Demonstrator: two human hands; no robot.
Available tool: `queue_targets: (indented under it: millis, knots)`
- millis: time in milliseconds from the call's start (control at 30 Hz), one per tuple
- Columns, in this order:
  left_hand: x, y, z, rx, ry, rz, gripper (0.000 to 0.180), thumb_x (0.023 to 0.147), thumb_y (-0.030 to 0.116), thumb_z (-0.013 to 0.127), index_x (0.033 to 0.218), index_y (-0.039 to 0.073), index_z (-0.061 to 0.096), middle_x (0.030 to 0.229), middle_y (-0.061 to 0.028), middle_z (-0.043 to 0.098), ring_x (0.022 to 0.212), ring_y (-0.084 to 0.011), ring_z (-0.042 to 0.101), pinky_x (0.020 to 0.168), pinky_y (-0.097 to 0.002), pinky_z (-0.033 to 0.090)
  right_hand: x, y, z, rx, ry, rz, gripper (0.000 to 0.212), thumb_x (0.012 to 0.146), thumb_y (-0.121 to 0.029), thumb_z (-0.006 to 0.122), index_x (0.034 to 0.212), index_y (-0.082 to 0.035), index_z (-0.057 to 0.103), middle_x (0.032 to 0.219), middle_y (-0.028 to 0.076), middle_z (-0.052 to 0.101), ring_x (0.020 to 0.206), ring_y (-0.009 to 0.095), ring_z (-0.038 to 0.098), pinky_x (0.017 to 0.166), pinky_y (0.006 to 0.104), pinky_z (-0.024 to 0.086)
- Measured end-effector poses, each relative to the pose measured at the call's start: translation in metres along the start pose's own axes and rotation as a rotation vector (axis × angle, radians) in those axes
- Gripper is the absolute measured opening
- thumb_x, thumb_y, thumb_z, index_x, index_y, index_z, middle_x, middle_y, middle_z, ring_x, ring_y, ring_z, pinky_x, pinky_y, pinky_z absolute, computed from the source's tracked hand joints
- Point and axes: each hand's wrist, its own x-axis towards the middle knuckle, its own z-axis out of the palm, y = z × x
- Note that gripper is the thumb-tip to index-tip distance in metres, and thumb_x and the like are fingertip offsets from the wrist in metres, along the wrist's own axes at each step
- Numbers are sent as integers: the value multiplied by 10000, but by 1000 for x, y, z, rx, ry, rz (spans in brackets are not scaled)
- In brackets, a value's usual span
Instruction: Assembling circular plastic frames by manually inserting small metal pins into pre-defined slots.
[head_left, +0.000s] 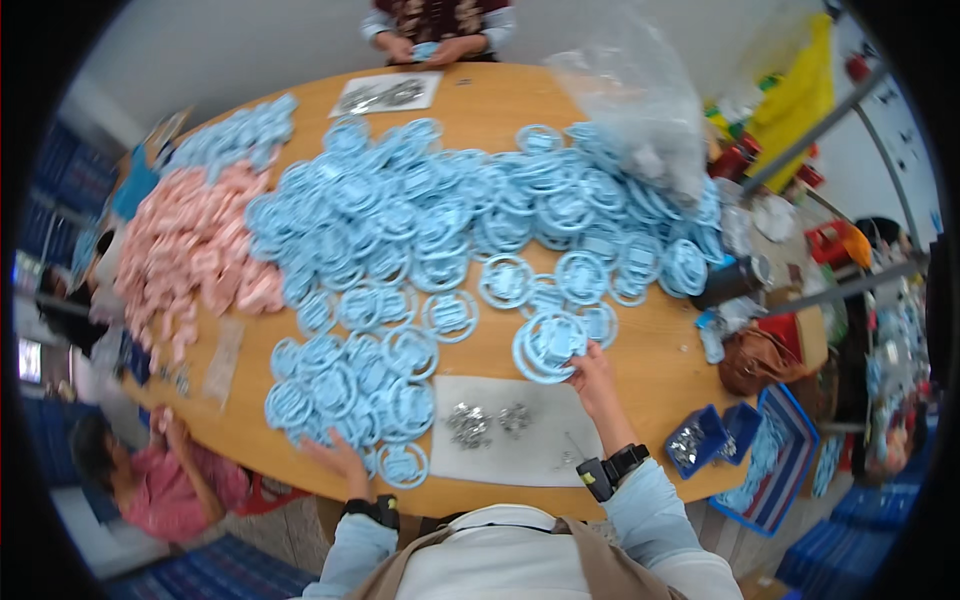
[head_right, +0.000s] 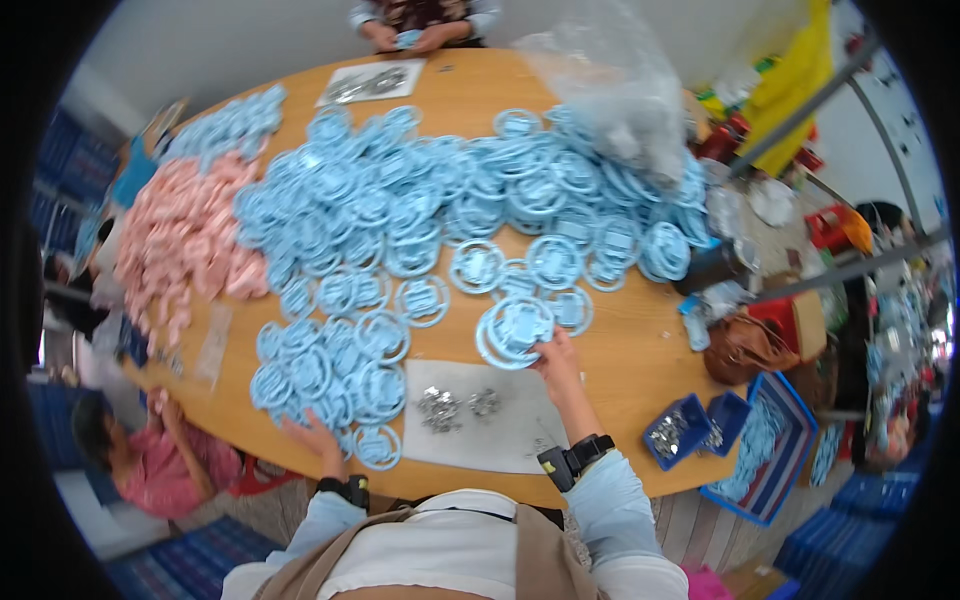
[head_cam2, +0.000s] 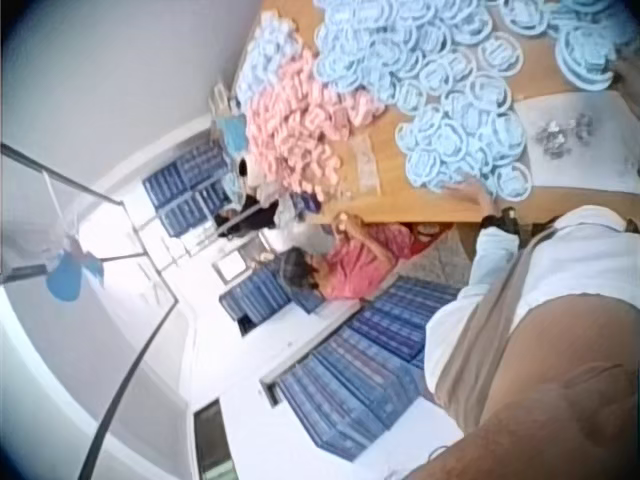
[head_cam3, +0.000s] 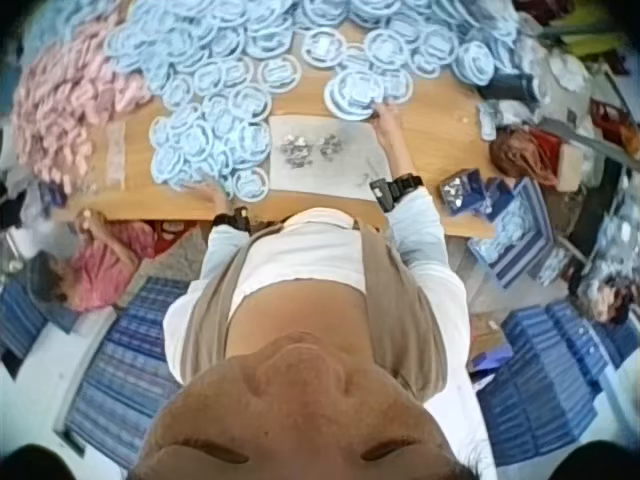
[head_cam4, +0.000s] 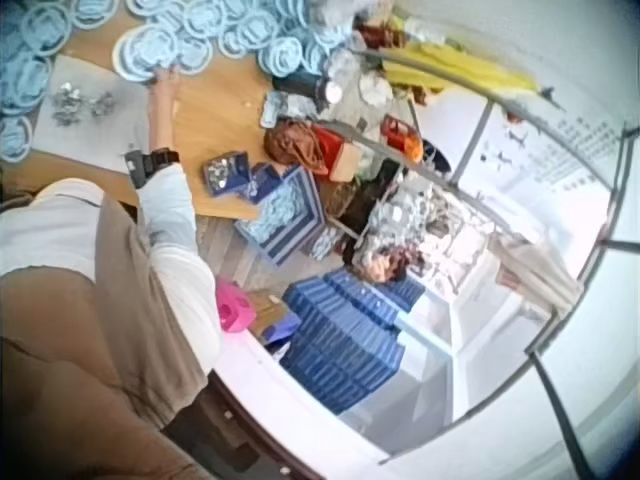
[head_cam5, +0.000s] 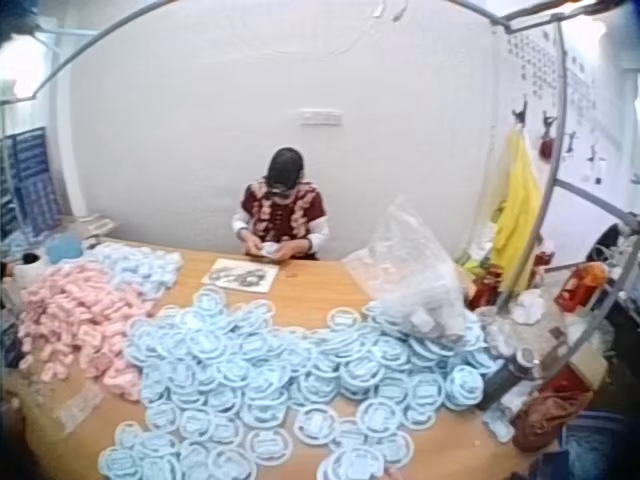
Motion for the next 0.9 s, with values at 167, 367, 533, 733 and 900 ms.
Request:
queue_targets:
  millis: [167,367,533,733,900]
  knots:
    - [-1,-4,-2,-12,-14,-24,706,861,411,487,1339,-40,230,1378,-268,209,1274,-403,203,1032,-470,182,-18,60,126,-286,-434,246,429,753,-56,560,1160,-79,430,920,47,582,758,133,586,614,264,491]
    - [-1,-5,-5,-70,-87,-81,702,869,419,469,1351,-25,218,1396,-262,169,1292,-397,170,1032,-465,175,-23,130,192,-596,-701,-67,520,752,-118,629,1222,-63,410,945,85,576,805,169,565,648,275,472]
    - [-3,-4,-6,-109,-85,-27,679,879,406,458,1356,-14,219,1399,-261,163,1292,-397,166,1032,-472,168,2,118,131,-751,-397,-424,409,754,-152,618,1129,-31,508,964,158,576,812,242,566,737,341,458]
    - [-2,2,-10,-51,-83,-60,681,885,413,443,1357,-18,209,1404,-246,165,1293,-388,172,1032,-468,176,60,44,-32,-1205,451,-802,417,669,-116,644,1050,-20,507,1039,181,505,989,352,458,838,435,374]
    - [1,-7,-6,-7,-77,-34,702,880,413,451,1353,-37,193,1398,-248,176,1286,-385,191,1025,-471,194,44,-7,-28,-1324,478,-508,621,629,-232,721,1155,-48,447,1138,178,455,1060,357,423,881,452,352]
